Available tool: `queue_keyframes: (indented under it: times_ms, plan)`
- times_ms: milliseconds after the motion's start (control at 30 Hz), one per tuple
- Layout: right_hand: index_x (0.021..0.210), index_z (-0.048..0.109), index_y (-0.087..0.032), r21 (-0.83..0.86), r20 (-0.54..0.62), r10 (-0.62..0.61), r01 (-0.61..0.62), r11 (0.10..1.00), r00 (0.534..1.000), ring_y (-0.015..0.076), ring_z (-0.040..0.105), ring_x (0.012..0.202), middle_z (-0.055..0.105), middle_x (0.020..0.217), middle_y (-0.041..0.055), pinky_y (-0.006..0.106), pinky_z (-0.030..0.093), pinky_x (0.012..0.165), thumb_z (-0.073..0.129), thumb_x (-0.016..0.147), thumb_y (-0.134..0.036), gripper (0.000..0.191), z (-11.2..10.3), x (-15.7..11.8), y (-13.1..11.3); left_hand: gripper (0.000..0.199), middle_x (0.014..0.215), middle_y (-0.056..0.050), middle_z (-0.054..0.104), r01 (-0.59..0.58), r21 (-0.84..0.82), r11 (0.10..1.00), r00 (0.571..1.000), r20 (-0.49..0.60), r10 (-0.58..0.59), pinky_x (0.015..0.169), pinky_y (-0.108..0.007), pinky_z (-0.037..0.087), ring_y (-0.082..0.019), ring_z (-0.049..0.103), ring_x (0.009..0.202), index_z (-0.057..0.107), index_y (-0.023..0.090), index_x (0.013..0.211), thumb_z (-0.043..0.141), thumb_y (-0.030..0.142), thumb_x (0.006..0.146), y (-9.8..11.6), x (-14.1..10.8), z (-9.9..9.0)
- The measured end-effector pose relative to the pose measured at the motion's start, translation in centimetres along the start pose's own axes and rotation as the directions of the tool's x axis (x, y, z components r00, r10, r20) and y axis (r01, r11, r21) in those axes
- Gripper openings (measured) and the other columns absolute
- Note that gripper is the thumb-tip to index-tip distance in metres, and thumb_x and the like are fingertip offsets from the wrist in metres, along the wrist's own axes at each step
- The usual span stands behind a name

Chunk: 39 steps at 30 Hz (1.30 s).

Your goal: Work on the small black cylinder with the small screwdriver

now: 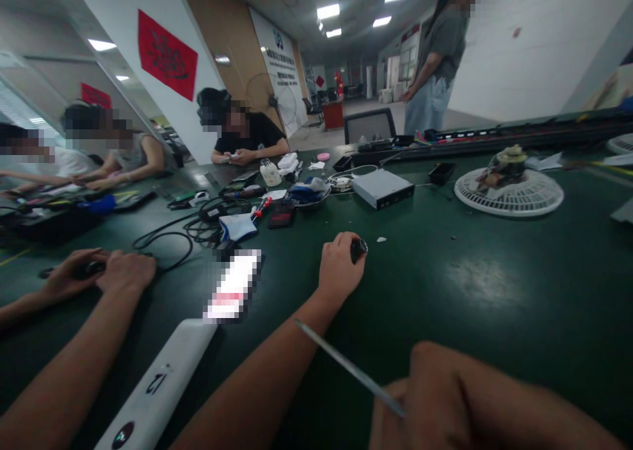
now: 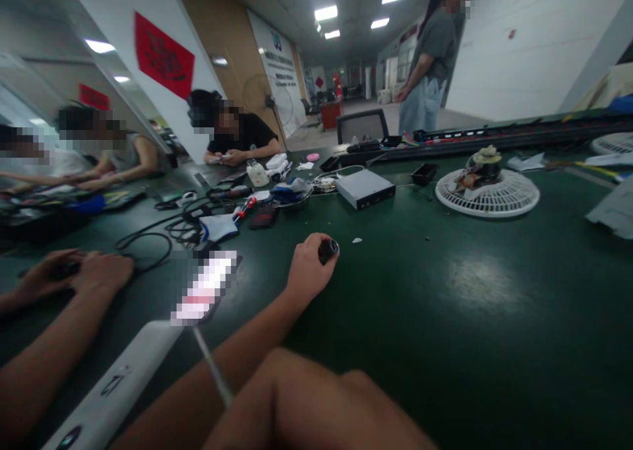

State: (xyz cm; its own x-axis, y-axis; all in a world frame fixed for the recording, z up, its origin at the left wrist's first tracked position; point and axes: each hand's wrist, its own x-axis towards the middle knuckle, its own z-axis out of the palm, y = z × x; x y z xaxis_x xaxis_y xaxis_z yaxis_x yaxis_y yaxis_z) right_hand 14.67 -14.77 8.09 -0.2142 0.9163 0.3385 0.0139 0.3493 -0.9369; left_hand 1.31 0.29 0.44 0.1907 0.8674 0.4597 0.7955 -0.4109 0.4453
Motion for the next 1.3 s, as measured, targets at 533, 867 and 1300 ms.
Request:
queue_keyframes:
  times_ms: [533,867,1300]
  plan:
    - [0.096,0.062,-0.021,0.261,-0.100,0.275,-0.241,0.935,0.956,0.0216,0.070,0.076,0.076,0.083,0.0065,0.033,0.053,0.065,0.075,0.085,-0.034,0.020,-10.5,6.5,11.3,0.027,0.097,-0.004,0.068,0.132,-0.015,0.991,0.956,0.265,-0.123,0.075,-0.039,0.051,-0.023,0.065,0.085,0.050,0.025,0.123,0.050,0.036,0.099,0.0,-3.2,-2.8]
    - [0.090,0.076,-0.020,0.082,-0.189,0.369,-0.360,0.929,0.910,0.0182,0.071,0.062,0.076,0.070,0.0042,0.029,0.059,0.058,0.083,0.076,-0.040,0.025,-10.4,6.3,10.5,0.030,0.098,-0.006,0.068,0.039,-0.077,0.996,0.970,0.242,-0.020,0.070,-0.036,0.049,-0.022,0.064,0.083,0.052,0.023,0.123,0.052,0.036,0.096,0.2,-3.0,-2.3]
    - [0.089,0.081,-0.026,0.023,-0.231,0.352,-0.357,0.934,0.907,0.0171,0.068,0.067,0.075,0.074,0.0031,0.027,0.055,0.059,0.087,0.070,-0.040,0.025,-10.8,5.6,10.9,0.033,0.101,-0.008,0.068,-0.038,-0.093,0.995,0.944,0.322,0.066,0.074,-0.040,0.050,-0.025,0.064,0.088,0.053,0.020,0.122,0.056,0.037,0.094,0.7,-3.1,-2.7]
